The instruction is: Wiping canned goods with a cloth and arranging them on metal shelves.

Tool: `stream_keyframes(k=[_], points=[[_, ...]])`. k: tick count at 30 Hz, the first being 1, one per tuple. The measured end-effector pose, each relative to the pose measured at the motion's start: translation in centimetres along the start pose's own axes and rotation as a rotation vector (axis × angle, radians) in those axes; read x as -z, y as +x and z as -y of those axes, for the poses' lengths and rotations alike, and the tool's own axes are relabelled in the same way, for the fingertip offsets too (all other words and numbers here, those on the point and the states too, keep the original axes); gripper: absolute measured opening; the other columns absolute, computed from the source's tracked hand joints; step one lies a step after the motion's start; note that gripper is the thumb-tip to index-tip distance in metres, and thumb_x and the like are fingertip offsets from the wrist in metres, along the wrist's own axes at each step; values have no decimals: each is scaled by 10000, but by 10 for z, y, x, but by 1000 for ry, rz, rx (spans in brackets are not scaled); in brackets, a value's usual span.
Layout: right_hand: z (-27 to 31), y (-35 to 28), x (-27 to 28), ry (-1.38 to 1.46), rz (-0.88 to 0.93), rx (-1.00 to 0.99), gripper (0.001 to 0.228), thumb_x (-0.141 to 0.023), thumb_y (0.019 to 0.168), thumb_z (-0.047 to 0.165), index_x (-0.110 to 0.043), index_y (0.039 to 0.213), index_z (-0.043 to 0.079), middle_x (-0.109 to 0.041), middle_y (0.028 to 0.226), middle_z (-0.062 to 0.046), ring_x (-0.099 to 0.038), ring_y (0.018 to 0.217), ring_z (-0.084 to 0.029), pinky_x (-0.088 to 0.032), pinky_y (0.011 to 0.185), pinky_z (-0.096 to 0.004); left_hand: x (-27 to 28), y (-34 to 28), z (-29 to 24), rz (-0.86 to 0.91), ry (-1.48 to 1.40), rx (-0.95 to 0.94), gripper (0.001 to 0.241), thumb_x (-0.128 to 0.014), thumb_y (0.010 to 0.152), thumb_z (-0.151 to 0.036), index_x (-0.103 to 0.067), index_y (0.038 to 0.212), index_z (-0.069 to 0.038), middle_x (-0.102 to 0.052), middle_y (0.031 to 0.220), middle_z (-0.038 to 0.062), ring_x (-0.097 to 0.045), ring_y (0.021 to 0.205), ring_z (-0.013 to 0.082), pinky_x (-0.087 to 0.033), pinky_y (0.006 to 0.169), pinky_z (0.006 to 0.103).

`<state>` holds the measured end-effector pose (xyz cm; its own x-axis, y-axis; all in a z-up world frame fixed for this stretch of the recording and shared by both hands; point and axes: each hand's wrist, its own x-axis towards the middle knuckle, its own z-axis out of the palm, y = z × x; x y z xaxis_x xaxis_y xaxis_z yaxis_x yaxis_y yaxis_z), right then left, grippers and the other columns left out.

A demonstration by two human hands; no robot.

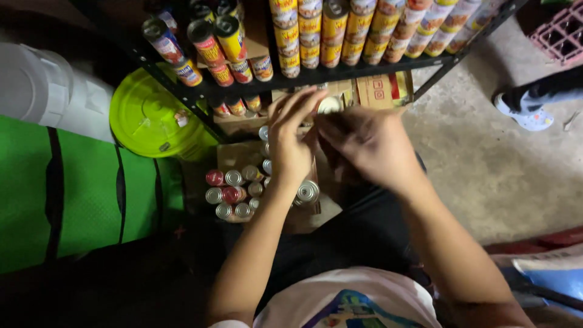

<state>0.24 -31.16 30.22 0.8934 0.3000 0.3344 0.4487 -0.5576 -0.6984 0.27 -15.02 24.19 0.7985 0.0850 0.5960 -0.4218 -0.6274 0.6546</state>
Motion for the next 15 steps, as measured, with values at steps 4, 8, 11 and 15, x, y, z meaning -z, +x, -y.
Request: stream_keyframes(k=[4,8,11,15], points=[[-12,3,21,581,-41,-407,256,-703,984,148,-689,1152,-44,-718,782,-143,-657,601,-319,-523,512,-406,1,9,-17,7,-203,0,600,-856,781,-37,-661,1342,-129,-708,1267,62,-640,1176,257,-491,1061,372],[-45,-3,25,1104,-263,-289,305,-570,1044,88,-567,1320,-41,-750,1159,-102,-760,988,-243,-658,842,-379,2,13,-29,5,-288,96,564,-919,816,-167,-651,1311,-134,-718,1233,81,-683,1157,226,-534,1038,351],[-62,-17,12,1049,-251,-416,319,-620,962,35,-567,1273,-13,-689,1161,-92,-754,918,-213,-657,764,-373,-18,17,-15,-75,-290,128,592,-891,846,-161,-561,1330,-79,-617,1225,120,-627,1152,248,-520,1047,365],[-76,-16,2,1051,-210,-400,302,-707,1033,42,-582,1288,-62,-632,997,-118,-668,830,-193,-557,707,-326,-28,26,-16,-92,-323,126,654,-885,872,-190,-479,1361,-35,-593,1289,112,-615,1208,259,-502,1086,378]])
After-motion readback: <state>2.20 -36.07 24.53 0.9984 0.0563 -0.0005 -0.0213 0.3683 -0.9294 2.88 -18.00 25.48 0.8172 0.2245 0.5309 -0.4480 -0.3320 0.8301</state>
